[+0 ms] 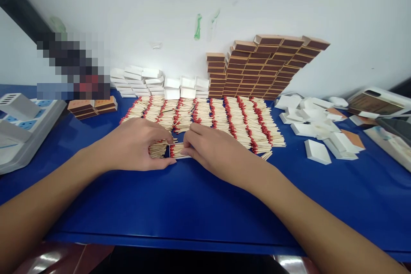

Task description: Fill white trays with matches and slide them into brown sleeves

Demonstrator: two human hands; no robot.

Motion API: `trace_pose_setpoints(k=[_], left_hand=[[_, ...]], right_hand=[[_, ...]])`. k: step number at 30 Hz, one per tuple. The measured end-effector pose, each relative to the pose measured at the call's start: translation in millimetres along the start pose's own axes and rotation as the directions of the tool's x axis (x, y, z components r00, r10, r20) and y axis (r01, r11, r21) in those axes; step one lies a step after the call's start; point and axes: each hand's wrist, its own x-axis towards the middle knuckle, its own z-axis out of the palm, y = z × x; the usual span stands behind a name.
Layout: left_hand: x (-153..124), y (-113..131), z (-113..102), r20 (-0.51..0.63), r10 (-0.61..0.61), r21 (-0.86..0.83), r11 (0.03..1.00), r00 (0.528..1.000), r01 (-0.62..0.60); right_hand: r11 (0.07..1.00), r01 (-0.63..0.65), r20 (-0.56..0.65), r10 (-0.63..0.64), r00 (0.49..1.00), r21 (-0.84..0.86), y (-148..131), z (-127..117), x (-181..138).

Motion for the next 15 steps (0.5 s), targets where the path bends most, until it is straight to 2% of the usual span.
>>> trace_pose_setpoints(k=[4, 15], left_hand=[[0.0, -0.2, 0.4, 0.000, 0.005, -0.005, 1.000, 1.000, -0.005], [0.3, 0.5, -0.2, 0.009, 0.007, -0.003, 1.000, 1.000, -0.007]], right_hand=[[1.000, -0.004, -0.039, 0.005, 0.999, 0.020, 1.7, 3.4, 2.9], [0.999, -0.033, -0.006, 0.033, 0.999, 0.031, 3.2, 1.6, 0.3]])
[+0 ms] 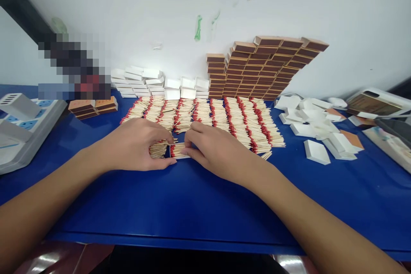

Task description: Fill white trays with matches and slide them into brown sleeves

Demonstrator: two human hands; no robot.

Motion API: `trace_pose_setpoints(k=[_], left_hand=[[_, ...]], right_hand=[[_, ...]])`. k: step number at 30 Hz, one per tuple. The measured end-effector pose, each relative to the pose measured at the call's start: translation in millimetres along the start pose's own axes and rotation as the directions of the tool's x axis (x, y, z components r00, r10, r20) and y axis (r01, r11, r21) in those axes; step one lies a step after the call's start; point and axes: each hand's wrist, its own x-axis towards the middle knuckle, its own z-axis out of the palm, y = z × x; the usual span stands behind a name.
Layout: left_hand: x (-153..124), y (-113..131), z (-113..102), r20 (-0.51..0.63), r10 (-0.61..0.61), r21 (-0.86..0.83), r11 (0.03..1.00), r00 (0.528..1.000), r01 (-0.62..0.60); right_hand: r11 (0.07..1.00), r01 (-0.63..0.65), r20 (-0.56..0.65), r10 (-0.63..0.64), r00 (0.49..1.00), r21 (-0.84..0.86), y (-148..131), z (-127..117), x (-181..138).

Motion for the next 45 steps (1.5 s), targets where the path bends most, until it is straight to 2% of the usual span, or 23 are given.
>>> trace_pose_setpoints(k=[11, 18, 29, 31, 33, 35, 37, 38, 40, 42, 45], left_hand=[[-1, 0, 0, -0.037, 0.011, -0.012, 1.000, 0.999, -0.012], [-1, 0, 0, -0.036, 0.020, -0.029, 0.999, 0.999, -0.021], [-2, 0, 0, -0.035, 0.017, -0.019, 1.000, 0.999, -0.018], [-3, -2, 0, -0.062, 0.012, -0.023, 1.000, 0.998, -0.014], [-5, -2, -1, -0.179, 0.024, -0.035, 0.999, 0.984, -0.031], [-6, 3, 0, -0.380, 0.079, -0.007, 0.996, 0.922, -0.088], [-6, 18, 5, -0.555, 0.213, 0.122, 0.977, 0.804, -0.175], [-5, 30, 9, -0.587, 0.321, 0.220, 0.947, 0.743, -0.235], [-1, 61, 20, -0.558, 0.529, 0.411, 0.846, 0.639, -0.341], [3, 99, 32, -0.426, 0.699, 0.535, 0.706, 0.574, -0.463], [12, 155, 43, -0.342, 0.796, 0.639, 0.586, 0.499, -0.497]], right_hand=[[0.998, 0.033, -0.030, -0.032, 0.999, 0.044, -5, 1, 4], [1.000, 0.000, -0.041, 0.000, 0.999, -0.004, -6, 3, 4], [0.999, 0.033, -0.093, -0.030, 0.995, 0.032, -9, 7, 5], [0.999, 0.022, -0.118, -0.019, 0.993, 0.027, -5, 7, 6], [1.000, 0.005, -0.170, -0.002, 0.985, 0.017, 3, 6, 7], [1.000, -0.018, -0.249, 0.019, 0.968, 0.005, 15, 5, 8], [1.000, -0.023, -0.315, 0.023, 0.949, 0.003, 27, 3, 9], [1.000, -0.002, -0.329, 0.006, 0.944, 0.012, 31, 3, 10], [0.996, 0.073, -0.318, -0.052, 0.946, 0.053, 32, 2, 10], [0.986, 0.139, -0.273, -0.109, 0.956, 0.094, 24, 3, 9], [0.972, 0.207, -0.206, -0.181, 0.962, 0.110, 5, 10, 9]])
